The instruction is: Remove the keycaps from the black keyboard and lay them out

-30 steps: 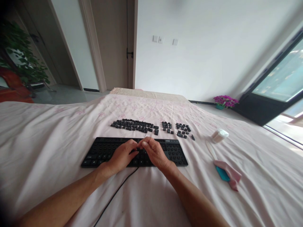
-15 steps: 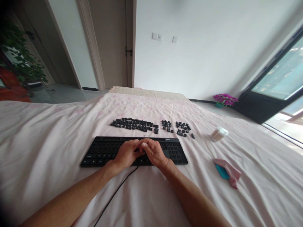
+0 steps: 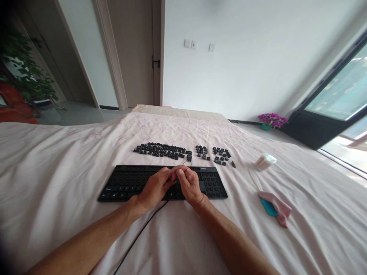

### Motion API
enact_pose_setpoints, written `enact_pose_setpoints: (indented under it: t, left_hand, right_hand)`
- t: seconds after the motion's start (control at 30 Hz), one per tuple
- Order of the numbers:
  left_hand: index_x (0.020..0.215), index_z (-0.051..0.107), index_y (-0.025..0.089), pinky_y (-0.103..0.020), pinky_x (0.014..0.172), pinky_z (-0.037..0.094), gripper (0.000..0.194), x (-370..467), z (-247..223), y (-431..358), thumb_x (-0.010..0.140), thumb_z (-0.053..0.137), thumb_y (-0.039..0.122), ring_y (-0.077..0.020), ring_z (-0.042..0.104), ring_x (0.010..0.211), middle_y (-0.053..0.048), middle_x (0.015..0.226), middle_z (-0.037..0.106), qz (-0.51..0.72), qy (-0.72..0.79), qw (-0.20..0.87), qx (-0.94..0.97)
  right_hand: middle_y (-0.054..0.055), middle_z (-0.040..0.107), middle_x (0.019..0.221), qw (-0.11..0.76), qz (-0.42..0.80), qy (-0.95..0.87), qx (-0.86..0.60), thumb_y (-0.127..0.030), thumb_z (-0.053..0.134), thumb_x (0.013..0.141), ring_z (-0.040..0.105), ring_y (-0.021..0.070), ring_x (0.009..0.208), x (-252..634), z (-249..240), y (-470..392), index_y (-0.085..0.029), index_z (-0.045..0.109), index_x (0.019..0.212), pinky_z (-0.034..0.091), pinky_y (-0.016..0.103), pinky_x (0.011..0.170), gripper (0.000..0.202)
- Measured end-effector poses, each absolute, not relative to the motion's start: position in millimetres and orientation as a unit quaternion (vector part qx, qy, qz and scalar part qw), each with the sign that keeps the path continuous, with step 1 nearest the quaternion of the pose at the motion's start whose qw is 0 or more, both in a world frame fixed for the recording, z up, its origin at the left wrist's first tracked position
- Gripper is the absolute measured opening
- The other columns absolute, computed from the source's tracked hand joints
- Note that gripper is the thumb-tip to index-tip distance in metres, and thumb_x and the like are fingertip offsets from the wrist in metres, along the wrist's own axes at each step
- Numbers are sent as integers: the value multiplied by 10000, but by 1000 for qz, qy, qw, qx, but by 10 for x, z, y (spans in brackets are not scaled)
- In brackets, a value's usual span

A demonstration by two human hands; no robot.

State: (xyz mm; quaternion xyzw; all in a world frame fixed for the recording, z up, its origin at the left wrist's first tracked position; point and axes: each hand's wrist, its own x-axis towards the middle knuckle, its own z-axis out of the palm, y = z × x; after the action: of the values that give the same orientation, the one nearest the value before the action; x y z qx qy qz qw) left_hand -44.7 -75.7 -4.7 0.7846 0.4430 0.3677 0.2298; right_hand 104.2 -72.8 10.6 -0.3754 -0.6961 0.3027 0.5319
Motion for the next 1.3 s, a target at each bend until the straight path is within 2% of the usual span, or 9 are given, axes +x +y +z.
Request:
enact_pose_setpoints:
  t: [0.13,0.27,0.33,0.43,0.57,0.67,0.87,1.0,1.3]
  left_hand:
    - [956,579,207,-277,766,442,220,-455,-58,-721,772,583,88,-158,575,830,3,884,612,399,437,260,763]
    - [1019,567,221,-261,733,472,340,-439,-73,-684,726,596,52,-135,599,777,18,854,624,425,459,322,710]
    - [1059,557,223,-256,731,489,397,-439,-78,-663,708,609,45,-125,612,755,19,850,624,441,475,352,675]
    - [1096,543,215,-255,732,509,439,-456,-78,-638,697,627,51,-118,633,743,12,862,618,467,487,382,631]
    - [1134,516,206,-257,716,526,447,-488,-79,-625,719,650,108,-120,656,731,2,887,597,499,475,411,597]
    - [1126,518,202,-258,714,534,435,-498,-88,-618,722,659,129,-124,663,731,1,891,581,511,465,420,589]
    - [1171,514,211,-275,749,537,491,-484,-117,-617,712,630,79,-125,668,750,-15,944,589,506,460,423,595]
    - [1191,518,214,-278,772,526,481,-476,-115,-632,737,587,71,-114,661,738,-27,982,604,496,468,391,618]
    - [1037,612,185,-250,749,516,360,-468,-116,-630,725,531,26,-104,635,721,-34,958,637,471,465,335,670]
  right_hand:
    - [21,637,757,519,271,-728,-357,-314,422,959,568,136,686,1080,109,-729,-189,654,887,456,264,669,273]
    - [36,648,780,491,155,-775,-368,-264,394,962,567,178,800,1178,241,-725,-208,666,942,442,328,800,279]
    - [34,644,753,455,94,-797,-386,-252,398,958,559,189,815,1216,328,-703,-215,663,976,432,334,815,268]
    - [39,662,831,374,70,-825,-417,-244,401,959,577,177,835,1225,384,-657,-213,647,986,429,302,802,250]
    - [18,651,849,294,97,-830,-465,-266,542,891,603,157,784,1175,292,-613,-213,630,887,433,255,730,103]
    - [6,648,819,285,108,-813,-496,-251,637,810,606,157,749,1144,218,-602,-212,630,843,425,247,698,51]
    - [0,688,784,304,172,-780,-520,-249,623,787,625,171,749,1201,181,-502,-214,665,794,423,253,699,55]
    - [2,702,771,298,139,-736,-591,-297,606,793,634,184,752,1337,175,-240,-220,685,786,412,256,693,110]
    - [47,717,910,156,46,-731,-663,-291,515,862,629,192,890,1362,191,212,-235,699,942,370,240,713,209]
